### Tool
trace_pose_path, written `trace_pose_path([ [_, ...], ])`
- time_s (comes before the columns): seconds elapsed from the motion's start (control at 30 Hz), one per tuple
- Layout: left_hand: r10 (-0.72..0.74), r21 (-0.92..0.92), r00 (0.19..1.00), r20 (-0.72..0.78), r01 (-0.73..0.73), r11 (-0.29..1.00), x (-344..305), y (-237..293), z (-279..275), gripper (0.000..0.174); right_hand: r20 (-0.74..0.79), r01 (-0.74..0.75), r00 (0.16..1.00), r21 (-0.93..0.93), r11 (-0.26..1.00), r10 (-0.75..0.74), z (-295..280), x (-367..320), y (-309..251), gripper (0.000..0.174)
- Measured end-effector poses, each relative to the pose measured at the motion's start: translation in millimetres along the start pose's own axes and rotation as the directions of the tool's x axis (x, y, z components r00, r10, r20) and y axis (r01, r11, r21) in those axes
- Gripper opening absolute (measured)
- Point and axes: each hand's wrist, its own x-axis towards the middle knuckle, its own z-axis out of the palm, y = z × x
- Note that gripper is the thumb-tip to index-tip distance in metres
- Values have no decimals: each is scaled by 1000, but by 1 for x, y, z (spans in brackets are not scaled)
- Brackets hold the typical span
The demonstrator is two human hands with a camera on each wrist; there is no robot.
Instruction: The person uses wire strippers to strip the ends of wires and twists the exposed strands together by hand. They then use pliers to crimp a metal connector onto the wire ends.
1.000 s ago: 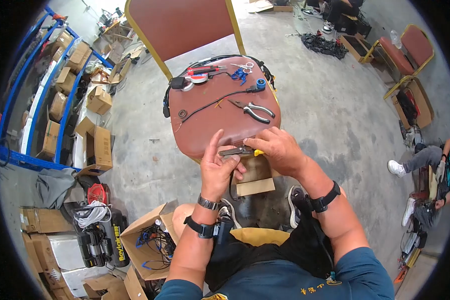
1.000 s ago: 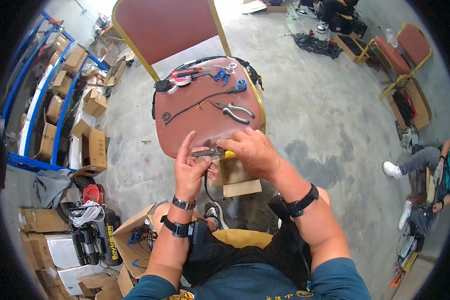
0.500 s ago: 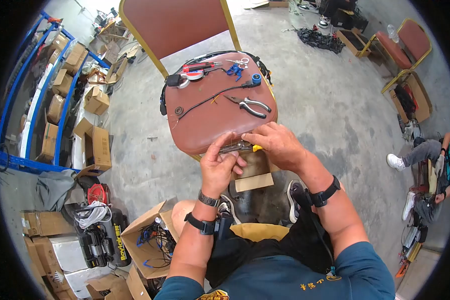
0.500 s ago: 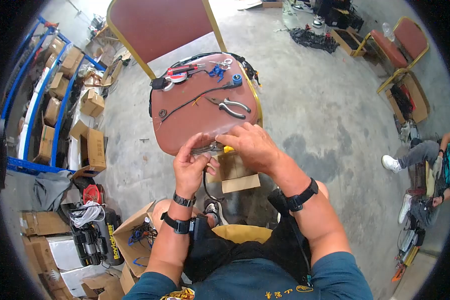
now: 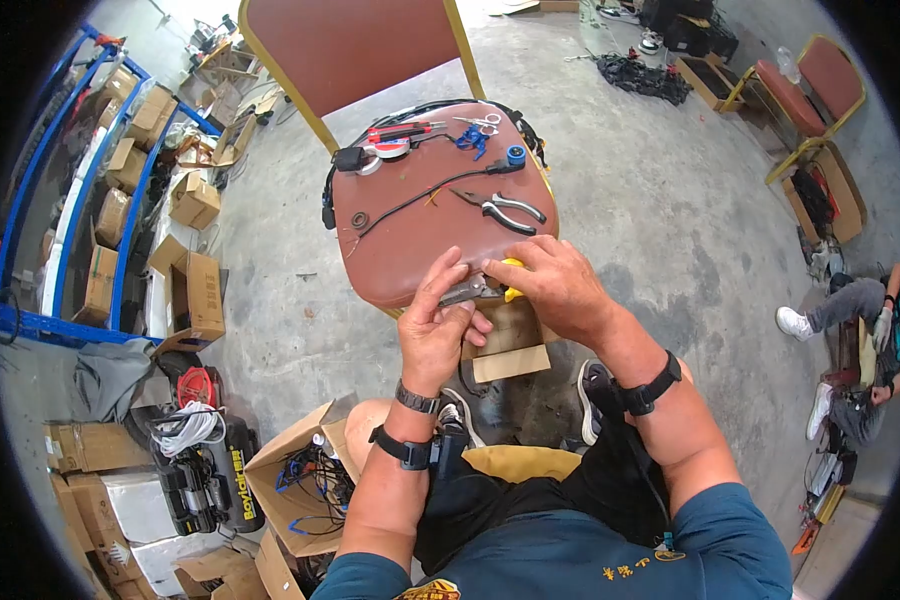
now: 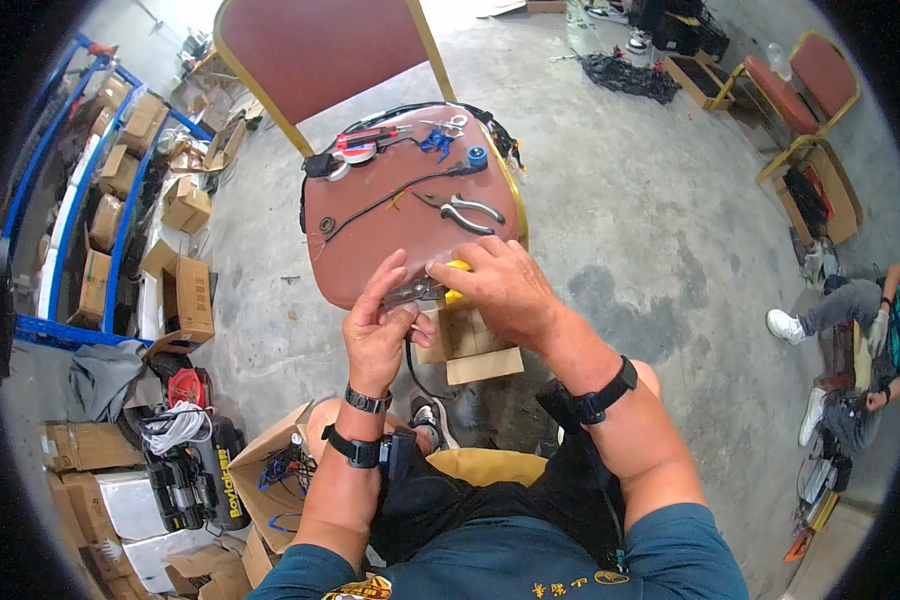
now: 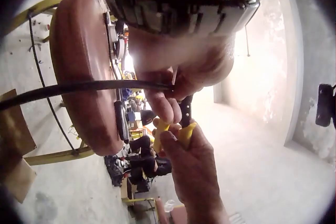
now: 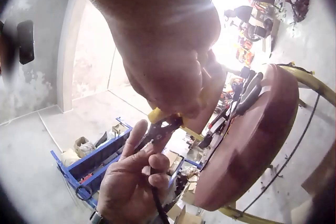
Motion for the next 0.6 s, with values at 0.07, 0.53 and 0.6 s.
trace_pose_path([
  [0.07,-15,-17,1000,-12,15,1000,-1,3,2,51,-4,7,1000,4,1000,-7,0,0,0,44],
  [0.53,9,-30,1000,-11,-10,999,0,4,0,50,-30,26,999,-5,1000,-27,1,2,2,43],
  [0.6,14,-24,1000,-13,-15,1000,0,4,0,50,-32,25,999,-2,1000,-25,2,1,3,43],
])
